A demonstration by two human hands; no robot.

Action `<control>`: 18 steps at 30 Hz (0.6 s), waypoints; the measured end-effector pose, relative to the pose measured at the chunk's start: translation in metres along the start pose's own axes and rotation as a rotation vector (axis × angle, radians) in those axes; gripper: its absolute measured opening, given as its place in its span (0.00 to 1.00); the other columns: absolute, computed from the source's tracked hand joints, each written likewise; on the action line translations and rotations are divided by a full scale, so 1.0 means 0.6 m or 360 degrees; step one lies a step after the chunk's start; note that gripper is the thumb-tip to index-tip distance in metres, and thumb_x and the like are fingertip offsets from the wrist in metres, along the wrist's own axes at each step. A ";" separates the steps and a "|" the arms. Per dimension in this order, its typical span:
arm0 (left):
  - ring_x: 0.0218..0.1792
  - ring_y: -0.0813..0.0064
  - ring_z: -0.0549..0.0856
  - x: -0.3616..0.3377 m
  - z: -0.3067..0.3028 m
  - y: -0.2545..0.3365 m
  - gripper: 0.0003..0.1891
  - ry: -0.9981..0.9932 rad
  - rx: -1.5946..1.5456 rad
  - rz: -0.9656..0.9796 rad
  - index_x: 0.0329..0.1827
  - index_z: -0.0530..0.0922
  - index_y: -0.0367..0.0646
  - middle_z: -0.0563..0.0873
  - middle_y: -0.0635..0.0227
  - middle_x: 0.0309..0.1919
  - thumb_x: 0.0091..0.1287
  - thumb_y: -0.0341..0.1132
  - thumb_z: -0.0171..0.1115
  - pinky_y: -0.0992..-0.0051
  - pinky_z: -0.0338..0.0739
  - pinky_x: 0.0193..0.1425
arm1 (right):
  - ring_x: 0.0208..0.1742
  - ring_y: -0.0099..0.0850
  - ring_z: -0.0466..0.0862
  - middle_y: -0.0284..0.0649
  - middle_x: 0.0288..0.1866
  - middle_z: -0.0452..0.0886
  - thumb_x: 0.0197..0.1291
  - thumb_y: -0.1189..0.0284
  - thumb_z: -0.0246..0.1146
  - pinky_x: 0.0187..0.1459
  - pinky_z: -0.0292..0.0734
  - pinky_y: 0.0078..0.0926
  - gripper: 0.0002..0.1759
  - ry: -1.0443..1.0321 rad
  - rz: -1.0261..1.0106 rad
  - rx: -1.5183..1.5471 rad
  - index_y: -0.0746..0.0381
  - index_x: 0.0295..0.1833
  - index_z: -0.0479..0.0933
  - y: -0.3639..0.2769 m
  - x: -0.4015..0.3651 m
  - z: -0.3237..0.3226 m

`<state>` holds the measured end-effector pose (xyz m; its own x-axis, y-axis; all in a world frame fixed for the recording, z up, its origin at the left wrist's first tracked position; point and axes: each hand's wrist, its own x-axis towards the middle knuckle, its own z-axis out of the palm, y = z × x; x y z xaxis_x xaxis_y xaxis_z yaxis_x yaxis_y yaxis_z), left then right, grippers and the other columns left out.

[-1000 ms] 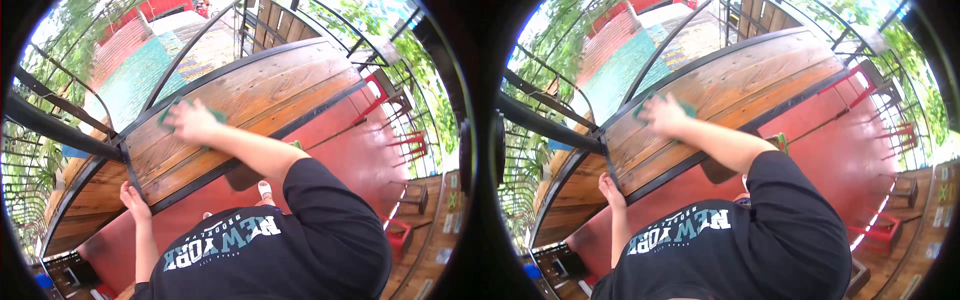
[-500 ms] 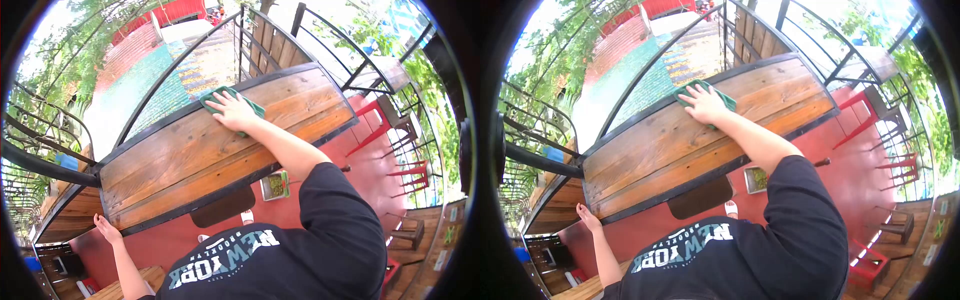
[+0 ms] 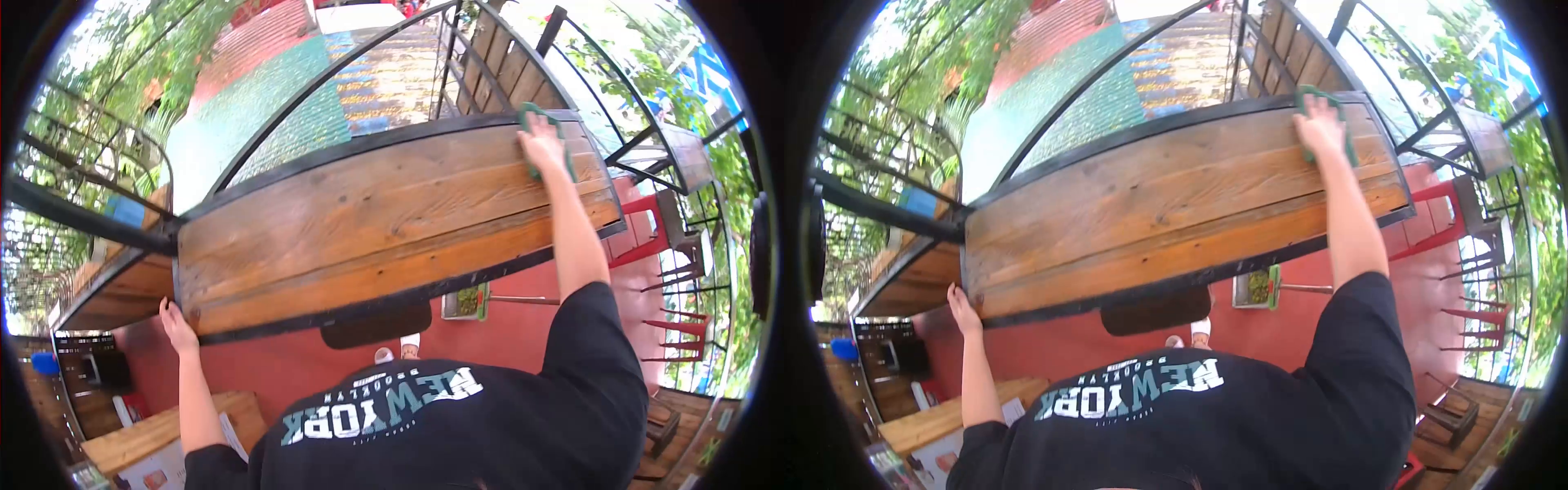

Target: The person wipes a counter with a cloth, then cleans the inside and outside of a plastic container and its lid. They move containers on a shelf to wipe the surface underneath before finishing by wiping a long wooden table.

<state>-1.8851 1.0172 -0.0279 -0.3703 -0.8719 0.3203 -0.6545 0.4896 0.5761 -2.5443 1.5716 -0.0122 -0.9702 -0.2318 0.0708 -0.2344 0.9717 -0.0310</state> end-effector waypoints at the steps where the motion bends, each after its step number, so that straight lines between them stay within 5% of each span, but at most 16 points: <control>1: 0.64 0.55 0.71 0.001 0.002 -0.005 0.27 -0.0001 -0.0041 0.0001 0.67 0.67 0.38 0.72 0.52 0.64 0.76 0.51 0.43 0.65 0.62 0.68 | 0.79 0.44 0.49 0.40 0.81 0.46 0.67 0.48 0.44 0.75 0.44 0.52 0.37 -0.0036 -0.0261 0.0123 0.49 0.78 0.50 -0.088 -0.069 -0.017; 3: 0.63 0.55 0.72 -0.006 -0.004 0.009 0.28 0.0018 0.0019 -0.0055 0.67 0.66 0.38 0.73 0.52 0.63 0.76 0.52 0.42 0.64 0.63 0.67 | 0.78 0.42 0.54 0.41 0.80 0.51 0.68 0.52 0.44 0.75 0.47 0.52 0.32 -0.0058 -0.0747 0.0105 0.51 0.74 0.60 -0.273 -0.225 -0.065; 4: 0.62 0.55 0.72 -0.003 -0.001 0.013 0.28 0.0008 0.0026 -0.0071 0.67 0.66 0.38 0.73 0.52 0.62 0.76 0.53 0.41 0.64 0.63 0.67 | 0.78 0.40 0.54 0.40 0.78 0.55 0.67 0.54 0.45 0.74 0.50 0.52 0.29 -0.0054 -0.1348 -0.0382 0.50 0.72 0.63 -0.335 -0.307 -0.105; 5: 0.62 0.55 0.72 -0.004 0.002 0.006 0.28 -0.0005 -0.0028 -0.0062 0.67 0.66 0.38 0.73 0.52 0.62 0.76 0.53 0.41 0.65 0.63 0.67 | 0.78 0.41 0.55 0.41 0.78 0.56 0.65 0.55 0.49 0.73 0.50 0.53 0.28 -0.0117 -0.1326 0.0379 0.47 0.71 0.66 -0.384 -0.375 -0.093; 8: 0.62 0.56 0.72 0.011 0.015 -0.026 0.29 0.0052 0.0043 0.0048 0.67 0.66 0.39 0.72 0.52 0.63 0.76 0.55 0.40 0.65 0.62 0.67 | 0.78 0.40 0.54 0.39 0.78 0.56 0.66 0.54 0.52 0.75 0.45 0.50 0.29 -0.0108 -0.1572 0.0595 0.43 0.73 0.62 -0.381 -0.469 -0.082; 12: 0.60 0.56 0.72 0.011 0.011 -0.010 0.30 -0.0019 -0.0011 -0.0001 0.67 0.66 0.38 0.72 0.52 0.62 0.76 0.56 0.39 0.64 0.63 0.66 | 0.76 0.39 0.60 0.39 0.75 0.62 0.66 0.55 0.52 0.69 0.58 0.55 0.28 0.0172 -0.0828 0.0028 0.46 0.71 0.66 -0.142 -0.361 -0.101; 14: 0.60 0.56 0.72 0.006 0.008 -0.011 0.30 0.0005 0.0001 -0.0005 0.67 0.66 0.39 0.73 0.52 0.61 0.76 0.56 0.39 0.64 0.63 0.65 | 0.77 0.38 0.56 0.40 0.78 0.55 0.70 0.52 0.46 0.71 0.56 0.54 0.28 -0.0059 0.0042 -0.0281 0.43 0.74 0.61 0.045 -0.265 -0.072; 15: 0.60 0.56 0.72 0.005 0.006 -0.009 0.30 0.0011 0.0015 -0.0005 0.67 0.66 0.39 0.73 0.52 0.61 0.76 0.56 0.39 0.63 0.64 0.65 | 0.79 0.39 0.52 0.41 0.80 0.49 0.71 0.50 0.42 0.72 0.52 0.53 0.31 0.0154 0.0418 0.0008 0.42 0.77 0.54 0.122 -0.237 -0.052; 16: 0.60 0.55 0.72 0.006 0.008 -0.004 0.30 0.0025 0.0021 -0.0002 0.67 0.66 0.39 0.73 0.52 0.60 0.76 0.56 0.39 0.63 0.64 0.65 | 0.80 0.39 0.50 0.41 0.81 0.47 0.71 0.48 0.40 0.73 0.50 0.53 0.33 0.0059 0.0568 -0.0060 0.41 0.78 0.48 0.117 -0.234 -0.068; 18: 0.59 0.55 0.73 0.000 0.006 0.010 0.30 0.0074 0.0038 -0.0020 0.67 0.66 0.39 0.74 0.52 0.59 0.76 0.56 0.40 0.62 0.64 0.64 | 0.79 0.41 0.52 0.41 0.80 0.50 0.70 0.50 0.42 0.72 0.51 0.54 0.32 0.0141 0.0426 -0.0114 0.45 0.77 0.54 0.043 -0.255 -0.060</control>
<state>-1.8914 1.0203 -0.0272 -0.3313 -0.8770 0.3481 -0.6745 0.4781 0.5626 -2.3999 1.6340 0.0119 -0.9870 0.0352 0.1567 0.0372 0.9993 0.0096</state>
